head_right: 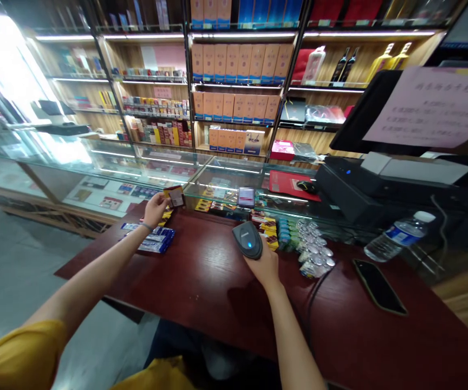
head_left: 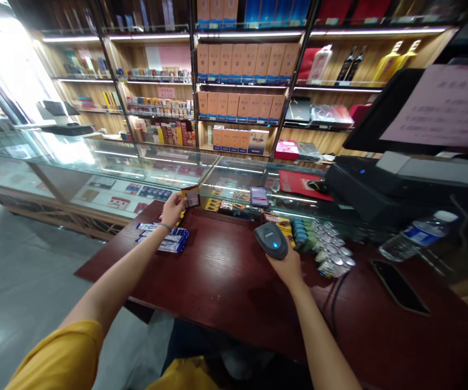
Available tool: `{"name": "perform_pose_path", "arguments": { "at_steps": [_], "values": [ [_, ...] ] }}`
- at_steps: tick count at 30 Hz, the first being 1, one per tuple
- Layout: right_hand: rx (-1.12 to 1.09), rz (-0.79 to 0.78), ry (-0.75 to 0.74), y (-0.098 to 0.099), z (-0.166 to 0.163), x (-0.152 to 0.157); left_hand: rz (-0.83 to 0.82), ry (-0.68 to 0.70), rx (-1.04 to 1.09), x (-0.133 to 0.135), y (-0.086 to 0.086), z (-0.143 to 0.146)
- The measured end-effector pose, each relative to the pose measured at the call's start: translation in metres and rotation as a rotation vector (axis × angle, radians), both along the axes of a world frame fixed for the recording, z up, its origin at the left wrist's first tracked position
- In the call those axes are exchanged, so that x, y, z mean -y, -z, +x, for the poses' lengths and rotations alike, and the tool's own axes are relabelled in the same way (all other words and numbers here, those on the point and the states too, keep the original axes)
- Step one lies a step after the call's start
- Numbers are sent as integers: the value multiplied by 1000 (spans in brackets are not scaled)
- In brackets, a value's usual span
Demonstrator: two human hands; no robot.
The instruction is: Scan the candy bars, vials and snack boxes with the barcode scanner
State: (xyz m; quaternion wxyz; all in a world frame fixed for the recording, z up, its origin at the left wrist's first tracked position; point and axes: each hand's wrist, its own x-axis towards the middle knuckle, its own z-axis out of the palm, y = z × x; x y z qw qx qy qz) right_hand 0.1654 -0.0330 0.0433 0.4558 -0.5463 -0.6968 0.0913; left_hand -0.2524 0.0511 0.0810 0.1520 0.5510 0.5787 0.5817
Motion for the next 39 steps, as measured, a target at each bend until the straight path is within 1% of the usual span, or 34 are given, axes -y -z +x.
{"name": "perform_pose_path", "arguments": {
  "at_steps": [2, 3, 4, 6, 8, 11, 13, 15, 18, 23, 27, 30, 33, 36, 39],
  "values": [
    [-7, -7, 5, -2, 4, 0, 64, 110, 338, 5, 8, 39],
    [-14, -11, 11, -3, 7, 0, 86, 150, 473, 7, 12, 59],
    [-22, -15, 16, -4, 9, 1, 104, 183, 596, 10, 16, 78],
    [-35, -18, 22, -5, 14, 4, 66, 268, 776, 16, 24, 116],
    [-39, -19, 25, -4, 21, 7, 26, 312, 894, 21, 32, 150],
    [-47, -40, 35, 0, 34, 11, -4, 333, 1026, 25, 42, 195],
    [-58, -59, 36, 3, 43, 14, -27, 331, 1123, 26, 47, 219],
    [-65, -72, 36, 4, 50, 17, -54, 329, 1234, 27, 50, 235],
    [-57, -88, 44, 3, 55, 25, -85, 324, 1375, 28, 52, 243],
    [52, -152, 24, -4, 49, 37, -93, 275, 1483, 24, 57, 236],
    [164, -214, -24, -8, 41, 42, -84, 263, 1499, 21, 60, 232],
    [194, -212, -74, -7, 39, 44, -75, 269, 1494, 21, 62, 232],
    [255, -179, -137, -6, 40, 44, -47, 336, 1473, 22, 64, 231],
    [316, -154, -143, -6, 41, 45, -25, 383, 1440, 24, 64, 231],
    [304, -148, -134, -7, 41, 45, -53, 326, 1453, 23, 62, 232]
  ]
}}
